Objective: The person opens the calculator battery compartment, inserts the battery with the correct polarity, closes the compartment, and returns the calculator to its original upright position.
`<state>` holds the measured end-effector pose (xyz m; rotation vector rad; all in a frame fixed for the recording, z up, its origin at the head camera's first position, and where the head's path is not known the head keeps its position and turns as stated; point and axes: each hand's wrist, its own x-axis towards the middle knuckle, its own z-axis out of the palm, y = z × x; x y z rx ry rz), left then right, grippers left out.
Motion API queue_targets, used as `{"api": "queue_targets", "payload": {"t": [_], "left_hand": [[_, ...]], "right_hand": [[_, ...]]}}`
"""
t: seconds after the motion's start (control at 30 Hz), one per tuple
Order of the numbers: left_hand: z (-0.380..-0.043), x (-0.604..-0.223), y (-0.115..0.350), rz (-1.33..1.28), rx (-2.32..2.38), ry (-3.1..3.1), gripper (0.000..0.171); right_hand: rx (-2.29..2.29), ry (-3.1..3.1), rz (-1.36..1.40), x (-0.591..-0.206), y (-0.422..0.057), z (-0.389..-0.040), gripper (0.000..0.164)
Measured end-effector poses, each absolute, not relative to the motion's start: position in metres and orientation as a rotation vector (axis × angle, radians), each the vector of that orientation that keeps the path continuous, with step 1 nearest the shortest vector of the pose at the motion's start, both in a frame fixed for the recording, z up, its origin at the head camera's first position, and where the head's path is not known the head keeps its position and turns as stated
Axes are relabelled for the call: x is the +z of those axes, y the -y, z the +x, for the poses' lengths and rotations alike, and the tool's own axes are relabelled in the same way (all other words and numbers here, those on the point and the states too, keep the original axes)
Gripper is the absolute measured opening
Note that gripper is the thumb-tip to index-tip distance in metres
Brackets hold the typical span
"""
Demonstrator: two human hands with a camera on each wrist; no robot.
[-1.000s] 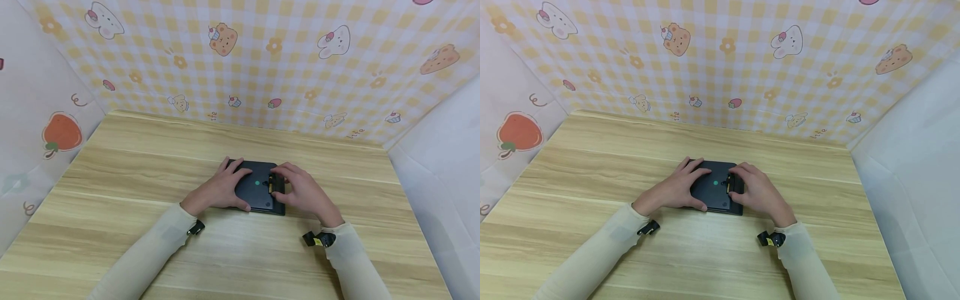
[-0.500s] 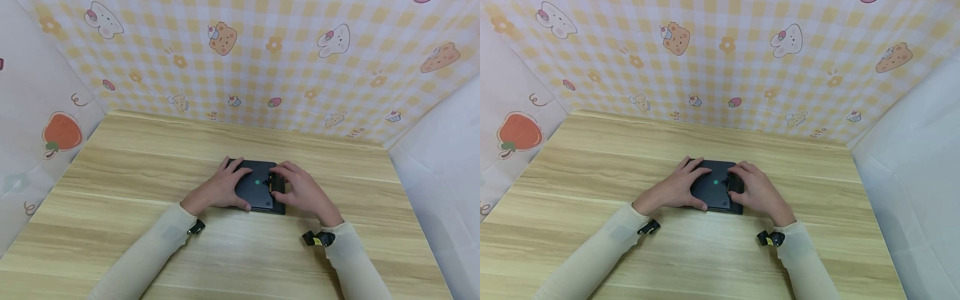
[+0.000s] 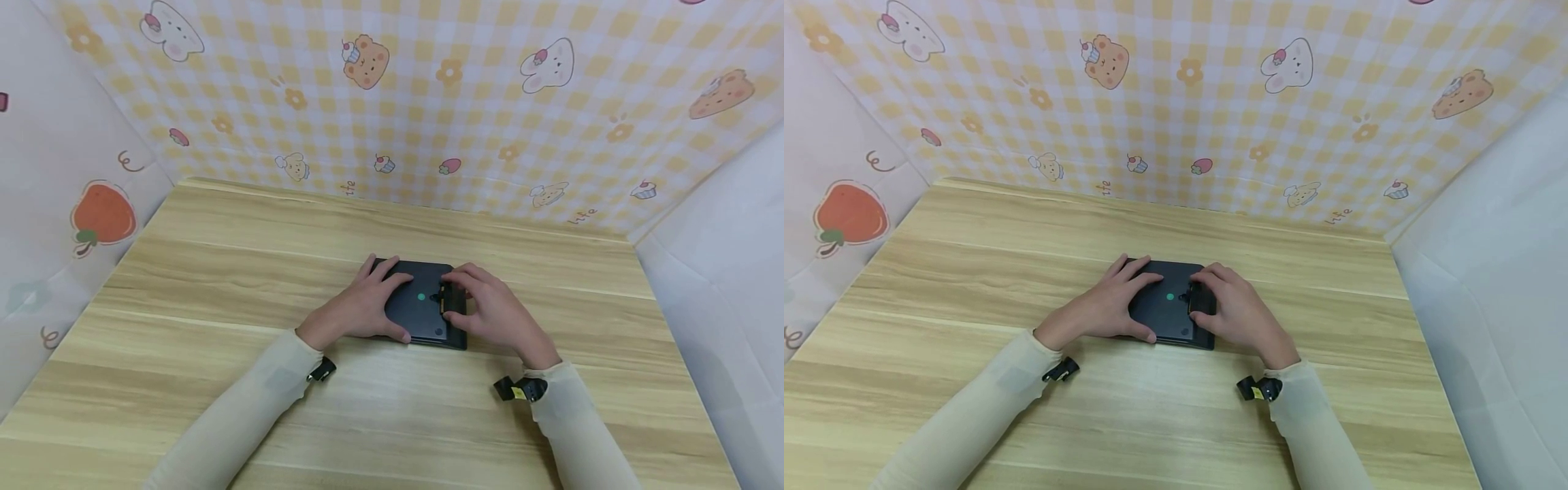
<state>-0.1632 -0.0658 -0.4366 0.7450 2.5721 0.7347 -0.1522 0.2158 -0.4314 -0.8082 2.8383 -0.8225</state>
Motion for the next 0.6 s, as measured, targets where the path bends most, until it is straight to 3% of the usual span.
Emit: {"api": "queue_targets", "payload": {"t": [0.6], "left_hand": [[-0.1645, -0.4394, 0.0658, 0.746, 0.729, -2.574, 0.106]], "right_hand": [[-0.882, -2.785, -0.778, -0.4374, -0.2204, -0.1551, 0.057]]}}
